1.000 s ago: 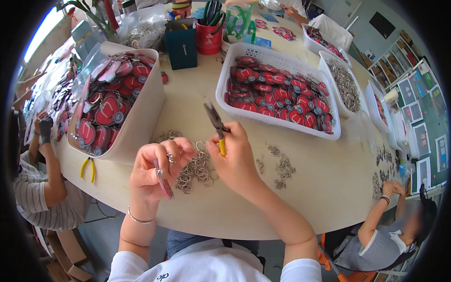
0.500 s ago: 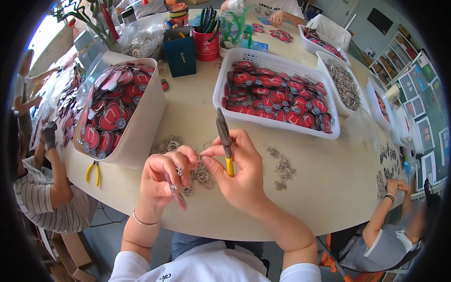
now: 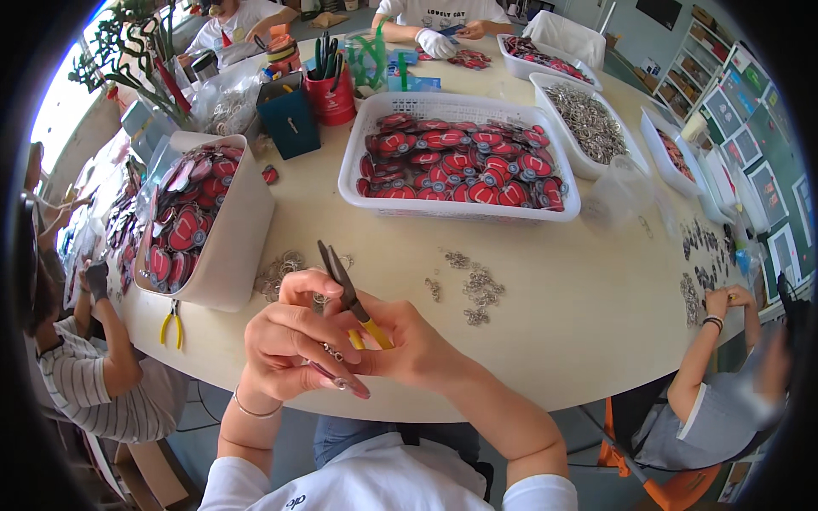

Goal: The person assembles heart-shaped keychains by attaching split rings and key rings to red heart charms using pliers. They repeatedly pick up a charm, open a split ring with pliers, link it to the charm and a key ring, then close the ring and place the finished keychain into a white basket. The process is repeated continuously throughout the clip.

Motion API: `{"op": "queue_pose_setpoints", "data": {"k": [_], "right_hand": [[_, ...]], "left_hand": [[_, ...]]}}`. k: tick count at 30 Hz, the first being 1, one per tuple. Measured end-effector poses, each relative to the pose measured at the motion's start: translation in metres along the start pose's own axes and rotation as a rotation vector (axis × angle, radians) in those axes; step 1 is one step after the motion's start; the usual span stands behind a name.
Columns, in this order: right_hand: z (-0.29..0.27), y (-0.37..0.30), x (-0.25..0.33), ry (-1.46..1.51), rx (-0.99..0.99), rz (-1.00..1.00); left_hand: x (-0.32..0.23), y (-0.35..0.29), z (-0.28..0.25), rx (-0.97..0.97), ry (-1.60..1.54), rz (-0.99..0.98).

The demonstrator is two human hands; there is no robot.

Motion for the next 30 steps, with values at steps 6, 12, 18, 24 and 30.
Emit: {"op": "queue_pose_setpoints", "data": {"k": [6,12,18,24,30], "right_hand": [[-0.002,-0.013,-0.005,0.273,-0.042,0.013],[-0.013,-0.03,-0.006,0.325,-0.317,0.03],[-0.036,-0.033,0.033,-0.508,-0.558,0.007],[-0.038,-0.027,0.048,-0.594,-0.569,0.033],[-0.033,-0.02,0.039,-0.401,-0.521,0.042]], "left_hand": [[0.02,-0.007,0.022,-0.089,-0.355,0.022],[0.032,-0.01,0.028,-0.115,-0.319,-0.077],[0.061,-0.024,0.029,-0.26,-0.591,-0.376],[0.073,-0.016,0.04,-0.264,-0.862,-0.515],[0.074,-0.024,0.032,-0.24,-0.641,-0.339]]}}
Point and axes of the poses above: each hand's wrist, its own y-axis towards the middle knuckle, its own z-axis out of the palm, x = y × z, the point moved 5 cm from there along y, towards the middle knuckle, and after that the axes turned 9 degrees about x, right-handed, at the moved point
